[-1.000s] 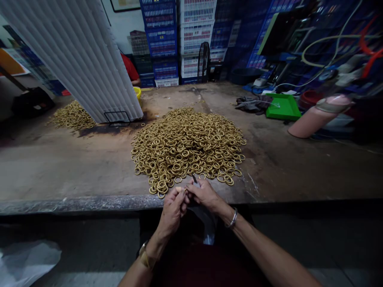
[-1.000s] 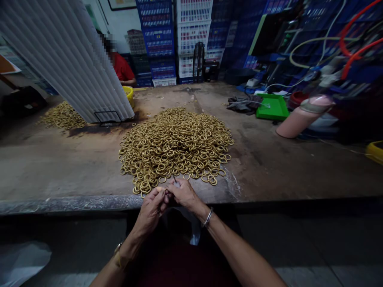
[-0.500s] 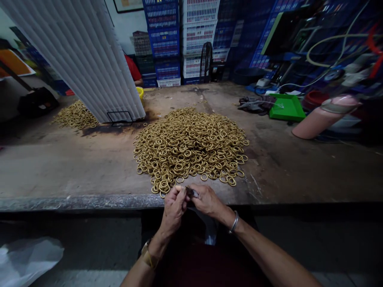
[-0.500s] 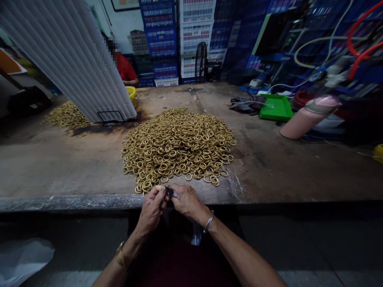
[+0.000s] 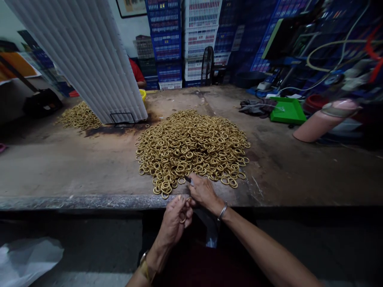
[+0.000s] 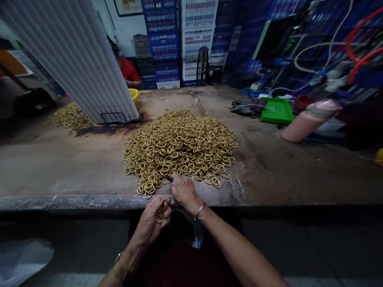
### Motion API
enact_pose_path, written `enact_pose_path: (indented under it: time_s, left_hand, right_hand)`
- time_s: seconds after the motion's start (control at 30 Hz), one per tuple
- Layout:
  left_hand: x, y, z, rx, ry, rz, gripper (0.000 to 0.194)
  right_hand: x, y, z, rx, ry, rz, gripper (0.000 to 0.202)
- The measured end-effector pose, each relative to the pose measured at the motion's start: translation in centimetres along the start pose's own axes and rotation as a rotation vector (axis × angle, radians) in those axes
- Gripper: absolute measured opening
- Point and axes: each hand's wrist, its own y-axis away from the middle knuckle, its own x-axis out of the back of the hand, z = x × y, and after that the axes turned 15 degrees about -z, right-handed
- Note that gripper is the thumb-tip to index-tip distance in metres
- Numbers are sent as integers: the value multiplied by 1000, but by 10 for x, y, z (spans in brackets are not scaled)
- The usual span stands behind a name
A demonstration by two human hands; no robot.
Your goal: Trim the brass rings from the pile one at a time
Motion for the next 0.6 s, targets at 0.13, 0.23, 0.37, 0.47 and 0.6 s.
enact_pose_path:
  time_s: [0.13,0.23,0.37,0.47,0.6]
  left_hand:
    - [8,-1,1,-7,73,52,27]
    - [13,0,4,14,164,37,25]
    - [15,-3,6,32,245,48,24]
    - [15,-8,7,-8,213,83,27]
    - [15,-12,8,-41,81,154,30]
  right_hand:
    - [-2,-7,-14,5,13,17,21]
    - [-2,-10,-19,-31,20,0,19]
    - [0,-14,-17,-54,-3,-10,16]
    - [1,-17,-11,-63,-20,-6,16]
    - [-1,-13,-2,13,-105,24,15]
